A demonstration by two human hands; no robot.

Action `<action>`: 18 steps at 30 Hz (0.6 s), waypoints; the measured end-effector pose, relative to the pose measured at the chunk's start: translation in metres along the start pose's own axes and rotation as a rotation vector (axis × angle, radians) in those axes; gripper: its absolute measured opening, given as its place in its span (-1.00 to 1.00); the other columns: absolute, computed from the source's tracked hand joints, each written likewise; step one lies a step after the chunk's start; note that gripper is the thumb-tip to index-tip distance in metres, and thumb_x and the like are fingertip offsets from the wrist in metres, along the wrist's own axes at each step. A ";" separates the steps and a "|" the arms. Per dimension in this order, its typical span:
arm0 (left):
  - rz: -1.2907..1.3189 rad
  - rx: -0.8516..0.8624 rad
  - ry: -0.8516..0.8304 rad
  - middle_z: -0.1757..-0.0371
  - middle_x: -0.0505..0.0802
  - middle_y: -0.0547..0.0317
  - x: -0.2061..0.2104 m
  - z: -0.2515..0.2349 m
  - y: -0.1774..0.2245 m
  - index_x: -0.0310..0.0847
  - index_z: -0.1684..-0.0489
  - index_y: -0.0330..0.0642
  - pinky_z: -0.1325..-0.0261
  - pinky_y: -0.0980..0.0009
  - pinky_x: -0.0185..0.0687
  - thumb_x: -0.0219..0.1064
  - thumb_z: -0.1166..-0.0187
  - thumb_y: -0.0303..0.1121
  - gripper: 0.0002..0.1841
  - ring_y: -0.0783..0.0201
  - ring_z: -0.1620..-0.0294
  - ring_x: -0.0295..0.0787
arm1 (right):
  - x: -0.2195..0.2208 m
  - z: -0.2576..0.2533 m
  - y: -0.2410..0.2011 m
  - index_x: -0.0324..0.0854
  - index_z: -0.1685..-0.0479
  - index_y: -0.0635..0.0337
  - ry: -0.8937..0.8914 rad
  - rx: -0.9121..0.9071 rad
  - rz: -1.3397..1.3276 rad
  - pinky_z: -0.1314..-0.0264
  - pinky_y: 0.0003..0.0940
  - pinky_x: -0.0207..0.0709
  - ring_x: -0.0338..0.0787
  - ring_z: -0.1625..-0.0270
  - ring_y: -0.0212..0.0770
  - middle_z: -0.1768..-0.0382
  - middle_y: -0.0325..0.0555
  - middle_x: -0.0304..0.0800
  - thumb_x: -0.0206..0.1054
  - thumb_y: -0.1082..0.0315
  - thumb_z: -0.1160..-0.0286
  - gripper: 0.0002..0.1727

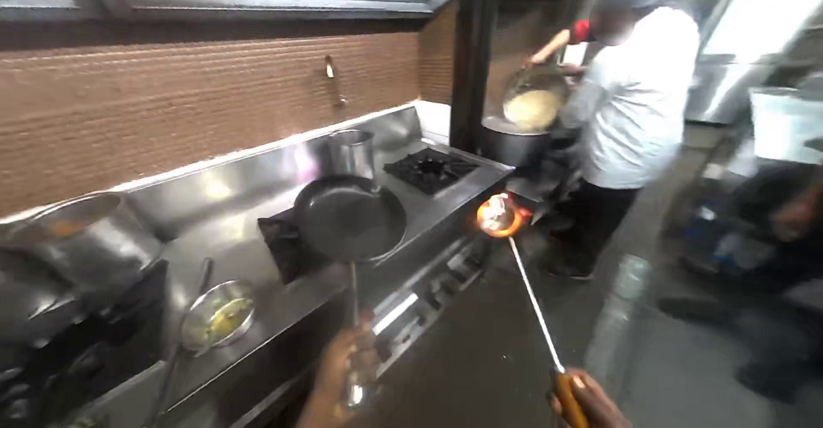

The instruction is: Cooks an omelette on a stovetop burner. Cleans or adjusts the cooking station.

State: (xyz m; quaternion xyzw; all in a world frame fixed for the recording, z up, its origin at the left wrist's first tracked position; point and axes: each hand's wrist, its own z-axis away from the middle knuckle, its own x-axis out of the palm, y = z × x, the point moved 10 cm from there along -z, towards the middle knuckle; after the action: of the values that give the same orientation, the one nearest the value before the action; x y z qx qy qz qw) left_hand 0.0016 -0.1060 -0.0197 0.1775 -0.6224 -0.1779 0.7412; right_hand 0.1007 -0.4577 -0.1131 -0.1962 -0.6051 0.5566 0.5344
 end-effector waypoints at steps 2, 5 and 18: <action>0.088 0.060 0.092 0.69 0.53 0.40 -0.027 -0.001 0.021 0.55 0.22 -0.12 0.80 0.74 0.40 -0.07 -0.77 -0.37 -0.74 0.62 0.87 0.38 | 0.058 -0.063 -0.014 0.36 -0.26 0.02 -0.040 0.026 0.155 0.73 -0.34 0.56 0.63 0.64 -0.22 0.32 -0.05 0.70 -0.09 0.09 -0.87 -0.71; 0.159 0.131 0.232 0.72 0.53 0.39 -0.060 -0.019 0.040 0.49 0.35 -0.14 0.85 0.76 0.35 -0.16 -0.82 -0.34 -0.66 0.62 0.89 0.38 | 0.138 -0.150 -0.029 0.39 -0.39 0.07 -0.136 -0.006 0.509 0.59 -0.20 0.67 0.72 0.56 -0.11 0.26 0.01 0.75 0.04 0.00 -0.79 -0.58; 0.234 0.282 0.512 0.75 0.43 0.36 -0.092 -0.163 0.079 0.37 0.32 -0.10 0.89 0.70 0.27 -0.05 -0.82 -0.29 -0.75 0.56 0.92 0.27 | 0.234 -0.335 0.027 0.40 -0.57 -0.04 -0.423 -0.225 1.596 -0.02 0.21 0.73 0.89 -0.01 0.18 -0.28 0.08 0.75 -0.02 -0.09 -0.80 -0.48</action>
State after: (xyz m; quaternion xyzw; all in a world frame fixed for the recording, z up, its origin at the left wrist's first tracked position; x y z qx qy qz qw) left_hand 0.1511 0.0143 -0.0866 0.2448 -0.4501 0.0471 0.8575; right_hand 0.2988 -0.0995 -0.1011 -0.5096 -0.4239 0.7295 -0.1687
